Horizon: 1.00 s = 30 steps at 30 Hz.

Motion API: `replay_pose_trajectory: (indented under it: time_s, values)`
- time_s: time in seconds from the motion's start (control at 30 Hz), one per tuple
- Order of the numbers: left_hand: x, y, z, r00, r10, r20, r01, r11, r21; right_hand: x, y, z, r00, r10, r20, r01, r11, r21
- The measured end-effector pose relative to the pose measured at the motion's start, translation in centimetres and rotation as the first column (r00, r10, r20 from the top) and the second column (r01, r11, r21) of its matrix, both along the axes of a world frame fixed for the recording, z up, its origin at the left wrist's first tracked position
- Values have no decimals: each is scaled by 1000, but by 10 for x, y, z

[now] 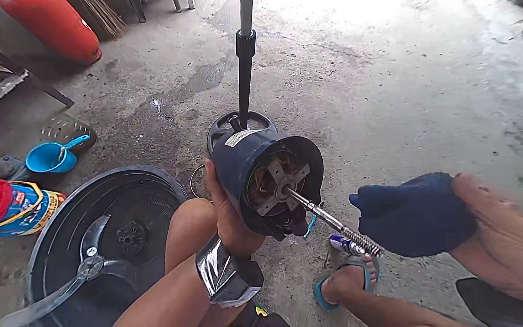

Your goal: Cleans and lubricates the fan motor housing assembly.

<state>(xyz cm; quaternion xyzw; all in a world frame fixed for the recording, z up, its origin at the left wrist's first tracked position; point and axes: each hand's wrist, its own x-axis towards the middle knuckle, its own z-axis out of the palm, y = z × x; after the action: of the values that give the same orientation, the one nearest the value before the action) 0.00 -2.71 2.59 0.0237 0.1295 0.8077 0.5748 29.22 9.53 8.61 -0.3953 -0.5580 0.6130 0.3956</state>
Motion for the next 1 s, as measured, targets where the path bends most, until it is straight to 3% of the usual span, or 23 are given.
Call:
replay_pose_trajectory:
  time_s: [0.07,0.13,0.17,0.23,0.33,0.4,0.47,0.57,0.77,1.0]
  values:
    - [-2,4,4,1000,26,-12,-27,997,-78,-16,-14,0,981,93,-172,-108,991,-84]
    - [-2,8,5,996,79,-53,-84,990,-116,-36,-33,-3,965,206,-161,-201,979,43]
    - [-1,10,4,991,105,-86,-115,986,-120,-44,-42,-8,955,284,-88,-266,948,174]
    - [3,11,4,979,148,-141,-167,977,-132,-59,-55,-18,914,344,217,-406,802,438]
    - [13,12,5,964,196,-179,-222,966,-136,-80,-68,-30,736,93,671,-615,505,606]
    - [17,11,3,951,208,-227,-237,965,-110,-92,-74,-31,608,-117,786,-708,368,602]
    - [20,11,3,924,236,-300,-269,960,-74,-99,-79,-27,505,-256,825,-762,317,565]
    - [20,10,4,883,272,-382,-298,954,-10,-104,-86,-23,435,-340,834,-783,314,537]
    - [14,14,9,862,322,-393,-312,946,90,-118,-92,-22,475,-440,762,-720,304,624]
    - [14,17,11,879,321,-352,-327,944,45,-121,-75,-24,672,-402,622,-604,187,774]
